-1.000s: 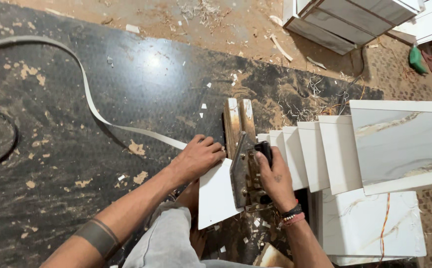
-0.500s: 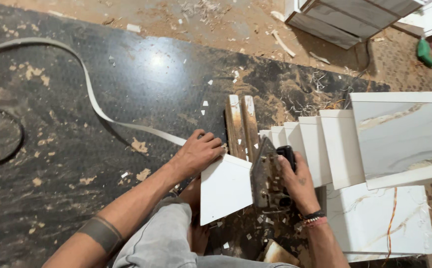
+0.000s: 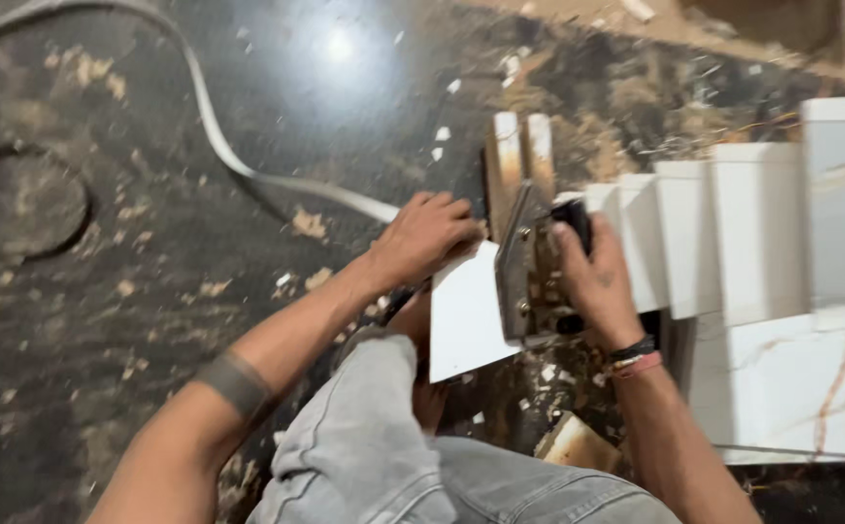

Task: The person sits on the floor and applies white edge banding tape to the edge of a triangular wood panel, pressing the tape along the edge by hand and using a hand-held edge banding iron to heat and secure it, then presses and trims the tape ends before setting the finished panel with a stack of similar panels.

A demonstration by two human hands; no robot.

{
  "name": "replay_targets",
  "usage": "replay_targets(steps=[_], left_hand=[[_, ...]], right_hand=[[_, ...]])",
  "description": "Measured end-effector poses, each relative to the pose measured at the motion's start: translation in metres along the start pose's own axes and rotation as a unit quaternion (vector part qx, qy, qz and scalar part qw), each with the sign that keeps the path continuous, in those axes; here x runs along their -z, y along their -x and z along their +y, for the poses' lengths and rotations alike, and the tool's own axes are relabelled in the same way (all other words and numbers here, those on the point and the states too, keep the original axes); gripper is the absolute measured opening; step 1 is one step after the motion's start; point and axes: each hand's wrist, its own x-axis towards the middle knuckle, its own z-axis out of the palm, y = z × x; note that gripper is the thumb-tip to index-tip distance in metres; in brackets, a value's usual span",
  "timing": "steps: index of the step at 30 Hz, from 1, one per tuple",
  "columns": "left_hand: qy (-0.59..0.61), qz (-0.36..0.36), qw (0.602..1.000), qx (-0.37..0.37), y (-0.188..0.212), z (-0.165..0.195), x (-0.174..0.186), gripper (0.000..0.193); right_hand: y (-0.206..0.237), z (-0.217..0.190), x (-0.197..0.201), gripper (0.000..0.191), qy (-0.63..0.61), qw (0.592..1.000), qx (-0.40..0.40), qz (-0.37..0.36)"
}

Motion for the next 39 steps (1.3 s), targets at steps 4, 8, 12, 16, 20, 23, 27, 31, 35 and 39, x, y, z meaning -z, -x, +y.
replay_targets(steps=[4, 8, 12, 16, 20, 23, 27, 31, 35, 39], left_hand=[[0.029, -0.001, 0.999, 0.014, 0.005, -0.014, 0.003, 0.019], [0.007, -0.041, 0.999, 0.013, 0.008, -0.024, 0.023, 0.020], [0.008, -0.034, 0.999, -0.026, 0.020, -0.028, 0.042, 0.029], [-0.013, -0.038, 0.999, -0.020, 0.020, -0.028, 0.043, 0.022], [-0.059, -0.071, 0.996, 0.001, 0.017, -0.026, 0.037, 0.021], [-0.066, -0.034, 0.997, -0.006, 0.020, -0.023, 0.035, 0.019], [-0.059, -0.015, 0.998, 0.002, 0.024, -0.020, 0.033, 0.019], [-0.046, -0.045, 0.998, 0.025, 0.026, -0.023, 0.030, 0.018], [-0.020, -0.053, 0.998, 0.036, 0.024, -0.027, 0.026, 0.021], [0.005, -0.048, 0.998, 0.042, 0.025, -0.029, 0.023, 0.023]], right_hand=[[-0.005, -0.017, -0.009, 0.034, -0.026, 0.998, -0.048, -0.030], [-0.007, -0.038, -0.014, 0.031, -0.062, 0.996, -0.057, -0.041], [-0.012, -0.049, -0.024, 0.028, -0.101, 0.991, -0.074, -0.047], [-0.016, -0.049, -0.028, 0.030, -0.129, 0.988, -0.064, -0.062], [-0.013, -0.038, -0.024, 0.032, -0.120, 0.988, -0.070, -0.063], [-0.006, -0.021, -0.010, 0.033, -0.135, 0.986, -0.069, -0.068], [0.005, 0.006, 0.017, 0.031, -0.096, 0.991, -0.082, -0.037], [0.011, 0.020, 0.030, 0.030, -0.064, 0.993, -0.104, 0.000], [0.009, 0.016, 0.025, 0.029, 0.013, 0.993, -0.120, 0.020], [0.005, -0.002, 0.009, 0.029, -0.015, 0.995, -0.098, -0.007]])
